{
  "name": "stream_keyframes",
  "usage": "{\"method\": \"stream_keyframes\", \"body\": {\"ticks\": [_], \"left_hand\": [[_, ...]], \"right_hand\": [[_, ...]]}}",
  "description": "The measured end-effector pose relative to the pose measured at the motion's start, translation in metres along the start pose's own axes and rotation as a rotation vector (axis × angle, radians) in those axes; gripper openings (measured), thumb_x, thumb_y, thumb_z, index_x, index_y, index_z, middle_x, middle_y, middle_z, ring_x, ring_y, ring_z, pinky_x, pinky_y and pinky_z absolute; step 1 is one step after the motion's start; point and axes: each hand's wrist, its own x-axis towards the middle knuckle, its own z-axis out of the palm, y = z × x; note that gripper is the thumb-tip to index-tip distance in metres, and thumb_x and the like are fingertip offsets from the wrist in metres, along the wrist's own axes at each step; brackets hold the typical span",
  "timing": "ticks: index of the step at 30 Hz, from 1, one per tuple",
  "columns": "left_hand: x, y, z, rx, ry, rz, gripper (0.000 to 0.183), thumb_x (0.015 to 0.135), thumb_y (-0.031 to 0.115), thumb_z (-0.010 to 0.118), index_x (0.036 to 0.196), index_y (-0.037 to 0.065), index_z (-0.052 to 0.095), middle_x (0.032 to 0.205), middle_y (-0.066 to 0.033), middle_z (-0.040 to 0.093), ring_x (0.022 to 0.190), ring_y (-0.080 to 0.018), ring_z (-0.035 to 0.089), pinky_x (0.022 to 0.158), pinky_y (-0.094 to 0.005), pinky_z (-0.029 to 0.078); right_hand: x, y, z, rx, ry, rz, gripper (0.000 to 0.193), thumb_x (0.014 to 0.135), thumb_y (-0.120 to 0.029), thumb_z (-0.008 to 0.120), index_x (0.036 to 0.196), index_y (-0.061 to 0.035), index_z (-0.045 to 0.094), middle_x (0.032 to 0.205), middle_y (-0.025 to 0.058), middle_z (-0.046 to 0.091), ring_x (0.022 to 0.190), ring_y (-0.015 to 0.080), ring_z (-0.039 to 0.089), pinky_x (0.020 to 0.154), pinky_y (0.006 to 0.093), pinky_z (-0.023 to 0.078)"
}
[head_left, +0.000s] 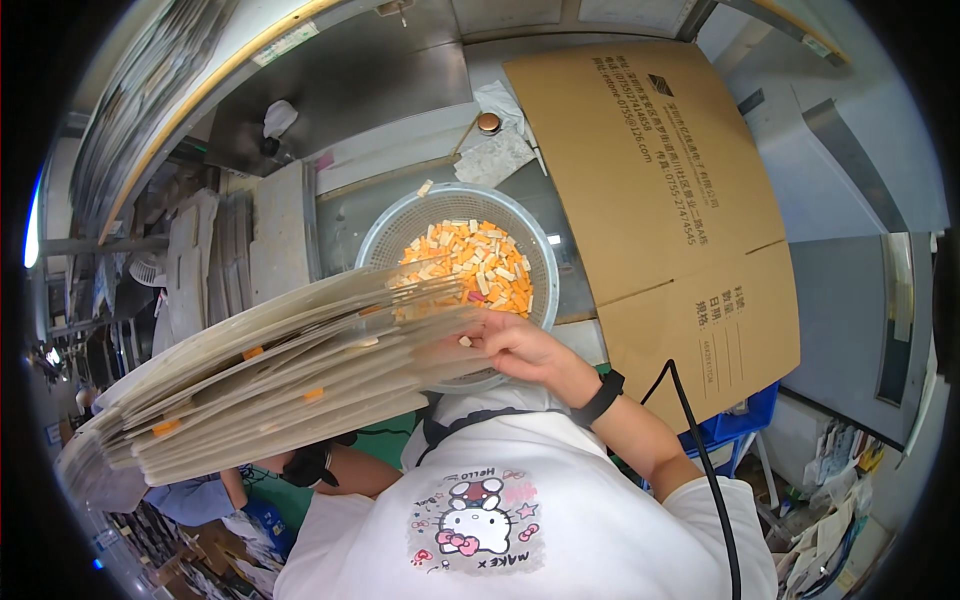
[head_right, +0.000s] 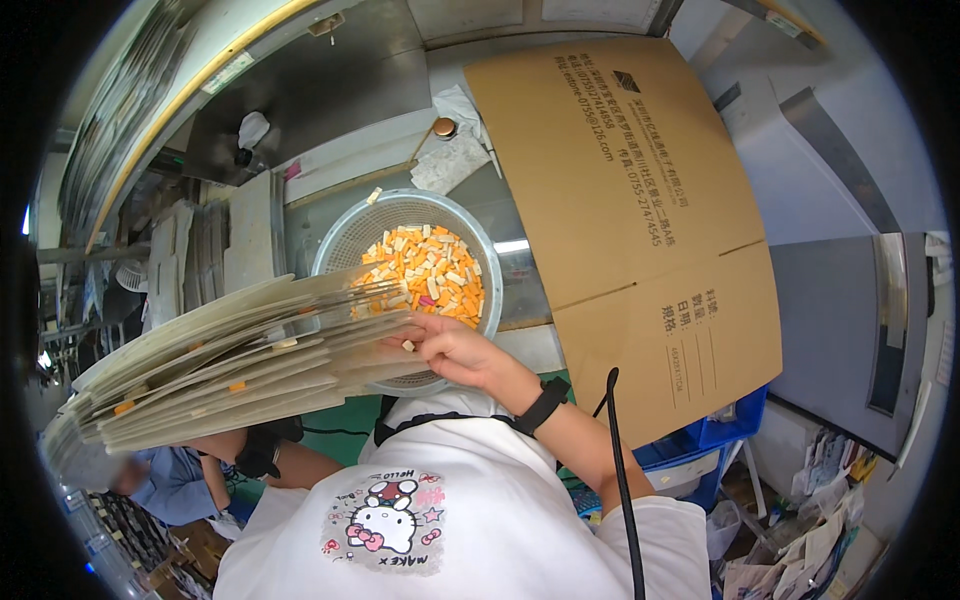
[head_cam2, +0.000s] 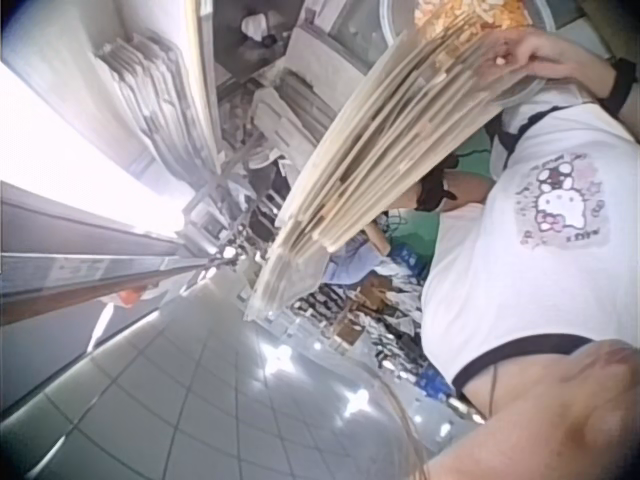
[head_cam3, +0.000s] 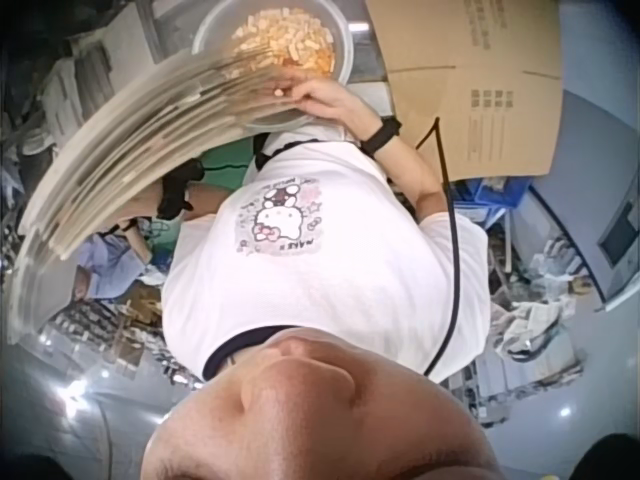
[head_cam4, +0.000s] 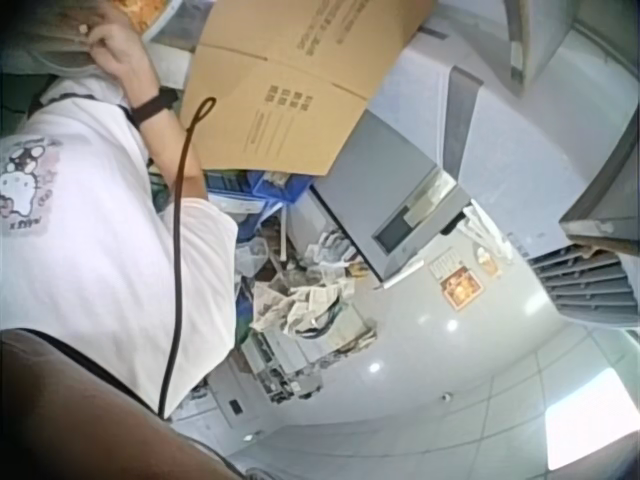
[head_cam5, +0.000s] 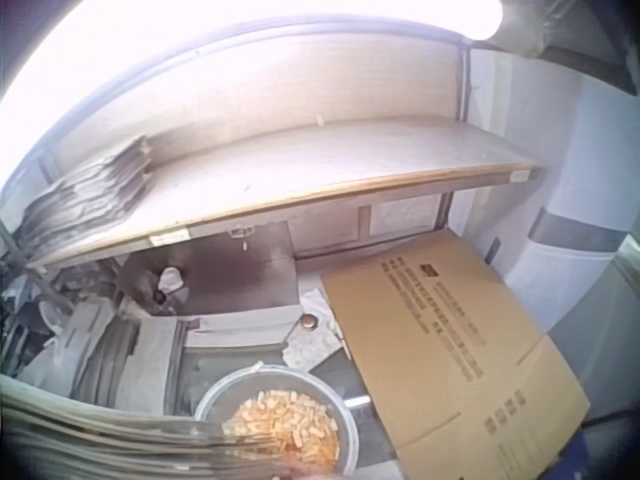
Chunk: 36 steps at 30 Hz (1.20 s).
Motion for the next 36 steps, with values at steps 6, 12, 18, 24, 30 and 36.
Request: {"method": "stream_keyframes", "body": {"ticks": [6, 12, 18, 24, 30, 36], "left_hand": [[0.003, 0.0, 0.001, -0.008, -0.014, -0.003, 0.033, 0.082, 0.025, 0.046, 0.108, 0.004, 0.045, 0.092, -0.0075, 0.05, 0.088, -0.0246, 0.045, 0.084, -0.0388, 0.031], [0.007, 0.0, 0.001, -0.025, -0.034, -0.013, 0.033, 0.083, 0.025, 0.045, 0.108, 0.004, 0.045, 0.092, -0.0074, 0.05, 0.088, -0.0246, 0.045, 0.084, -0.0389, 0.031], [0.01, -0.001, 0.0, -0.036, -0.042, -0.021, 0.032, 0.083, 0.025, 0.044, 0.109, 0.005, 0.044, 0.092, -0.0073, 0.05, 0.088, -0.0247, 0.045, 0.084, -0.039, 0.031], [0.011, -0.012, 0.02, 0.002, -0.053, -0.01, 0.032, 0.083, 0.024, 0.044, 0.109, 0.005, 0.044, 0.092, -0.0072, 0.05, 0.088, -0.0248, 0.045, 0.084, -0.0392, 0.031], [0.017, -0.024, 0.036, 0.068, -0.038, 0.002, 0.032, 0.084, 0.024, 0.043, 0.109, 0.005, 0.044, 0.092, -0.0072, 0.051, 0.087, -0.0248, 0.045, 0.083, -0.0393, 0.031], [0.018, -0.026, 0.03, 0.062, -0.047, -0.006, 0.031, 0.084, 0.024, 0.042, 0.109, 0.005, 0.044, 0.092, -0.0072, 0.051, 0.087, -0.0248, 0.045, 0.083, -0.0392, 0.031]], "right_hand": [[0.001, 0.0, 0.005, 0.011, 0.08, -0.031, 0.054, 0.067, 0.011, 0.042, 0.119, 0.0043, 0.033, 0.114, 0.0129, 0.043, 0.106, 0.0191, 0.044, 0.091, 0.0244, 0.034], [0.004, 0.002, 0.012, -0.247, 0.19, 0.072, 0.039, 0.079, -0.011, 0.053, 0.113, 0.0033, 0.043, 0.109, 0.0103, 0.049, 0.102, 0.0138, 0.046, 0.087, 0.0219, 0.035], [0.015, -0.005, 0.052, -0.649, 0.169, 0.299, 0.036, 0.079, -0.018, 0.055, 0.109, -0.0008, 0.049, 0.102, 0.0058, 0.054, 0.089, 0.011, 0.051, 0.074, 0.0214, 0.041], [0.041, 0.031, 0.018, -0.794, 0.283, 0.307, 0.03, 0.077, -0.013, 0.055, 0.106, -0.0023, 0.052, 0.093, 0.0067, 0.057, 0.081, 0.0112, 0.052, 0.068, 0.0228, 0.043], [0.036, 0.034, -0.006, -0.515, 0.403, -0.032, 0.023, 0.078, -0.007, 0.05, 0.1, 0.0, 0.054, 0.092, 0.0098, 0.058, 0.076, 0.0125, 0.053, 0.065, 0.0244, 0.045], [0.017, -0.002, 0.008, -0.264, 0.486, -0.053, 0.031, 0.078, 0.0, 0.036, 0.107, 0.006, 0.044, 0.101, 0.0163, 0.052, 0.088, 0.0217, 0.055, 0.075, 0.0301, 0.046]]}}
